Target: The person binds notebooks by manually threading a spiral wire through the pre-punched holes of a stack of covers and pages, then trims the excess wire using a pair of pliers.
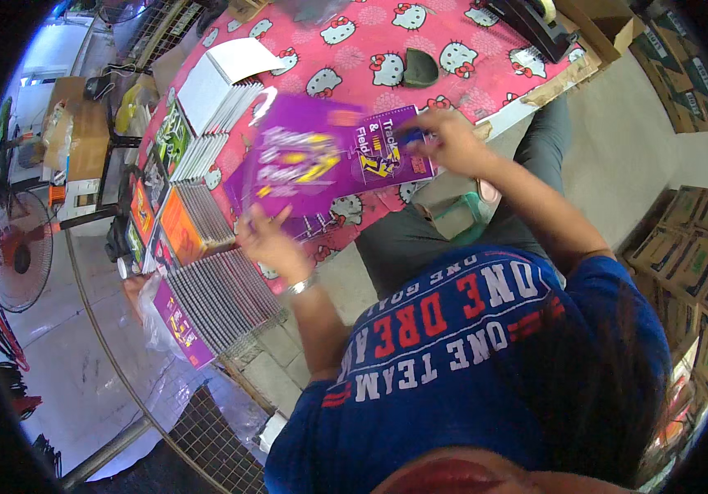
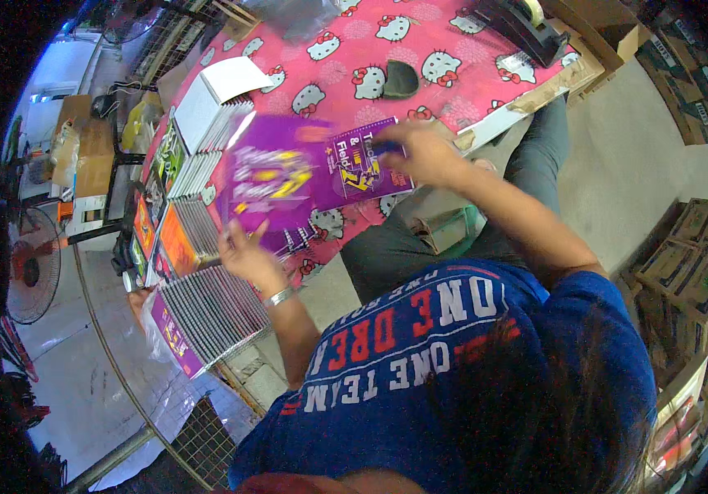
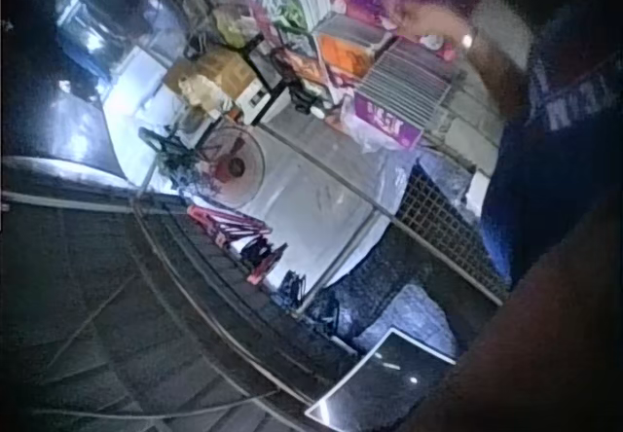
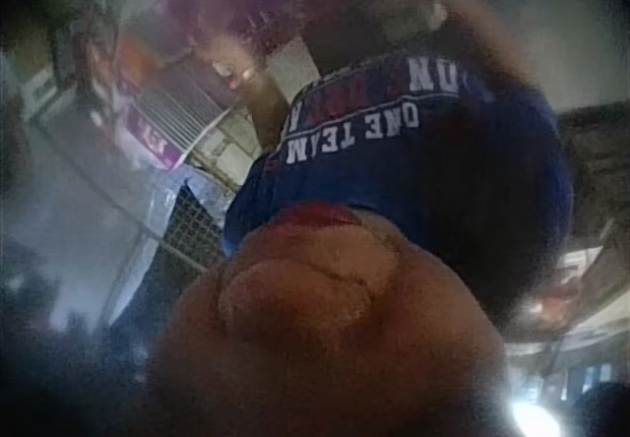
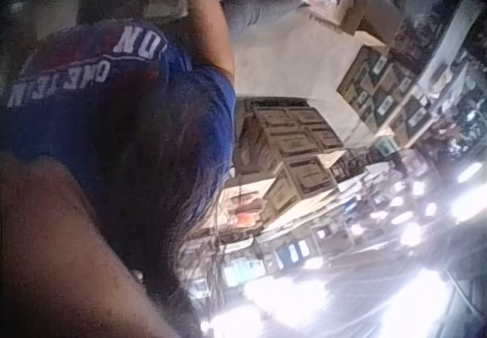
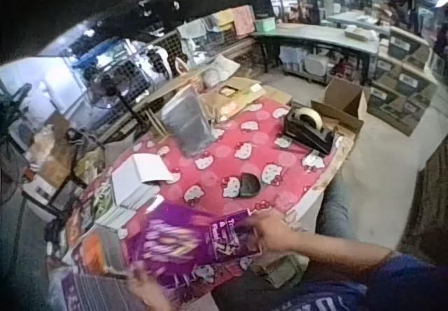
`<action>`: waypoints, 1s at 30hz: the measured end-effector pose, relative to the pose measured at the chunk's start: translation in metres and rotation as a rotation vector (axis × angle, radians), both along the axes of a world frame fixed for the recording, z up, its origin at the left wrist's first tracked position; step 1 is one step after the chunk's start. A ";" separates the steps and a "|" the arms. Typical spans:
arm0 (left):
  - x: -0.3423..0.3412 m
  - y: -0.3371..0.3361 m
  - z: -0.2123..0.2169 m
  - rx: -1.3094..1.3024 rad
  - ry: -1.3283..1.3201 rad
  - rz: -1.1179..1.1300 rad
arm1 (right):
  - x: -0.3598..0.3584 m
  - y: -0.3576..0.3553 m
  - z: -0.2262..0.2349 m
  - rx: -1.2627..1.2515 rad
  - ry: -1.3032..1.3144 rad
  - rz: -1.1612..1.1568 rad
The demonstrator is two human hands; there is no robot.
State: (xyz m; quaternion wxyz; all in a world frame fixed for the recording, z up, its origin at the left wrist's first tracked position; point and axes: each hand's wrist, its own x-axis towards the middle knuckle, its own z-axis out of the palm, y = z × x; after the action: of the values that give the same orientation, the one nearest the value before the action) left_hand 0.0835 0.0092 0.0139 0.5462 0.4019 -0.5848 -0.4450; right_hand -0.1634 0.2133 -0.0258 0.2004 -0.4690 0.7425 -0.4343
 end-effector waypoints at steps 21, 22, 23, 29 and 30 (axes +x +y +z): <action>-0.145 -0.013 -0.074 -0.636 -0.950 -0.846 | -0.043 -0.059 -0.036 0.637 0.346 -0.059; -0.154 -0.011 -0.077 -0.602 -0.958 -1.014 | -0.042 -0.060 -0.036 0.618 0.229 -0.010; -0.159 -0.009 -0.080 -0.607 -0.949 -1.018 | -0.041 -0.058 -0.035 0.595 0.112 0.039; -0.158 -0.013 -0.038 -0.620 -1.205 -1.057 | -0.001 -0.044 -0.039 0.054 0.088 -0.287; -0.156 -0.006 -0.021 -0.719 -1.157 -1.045 | -0.001 -0.034 -0.026 -0.097 -0.060 -0.318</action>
State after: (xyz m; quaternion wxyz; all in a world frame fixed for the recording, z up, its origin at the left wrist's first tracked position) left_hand -0.0725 0.0036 -0.0071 -0.0188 0.0472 -0.9871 -0.1521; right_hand -0.1649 0.1794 -0.0515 0.1282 -0.3416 0.7791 -0.5098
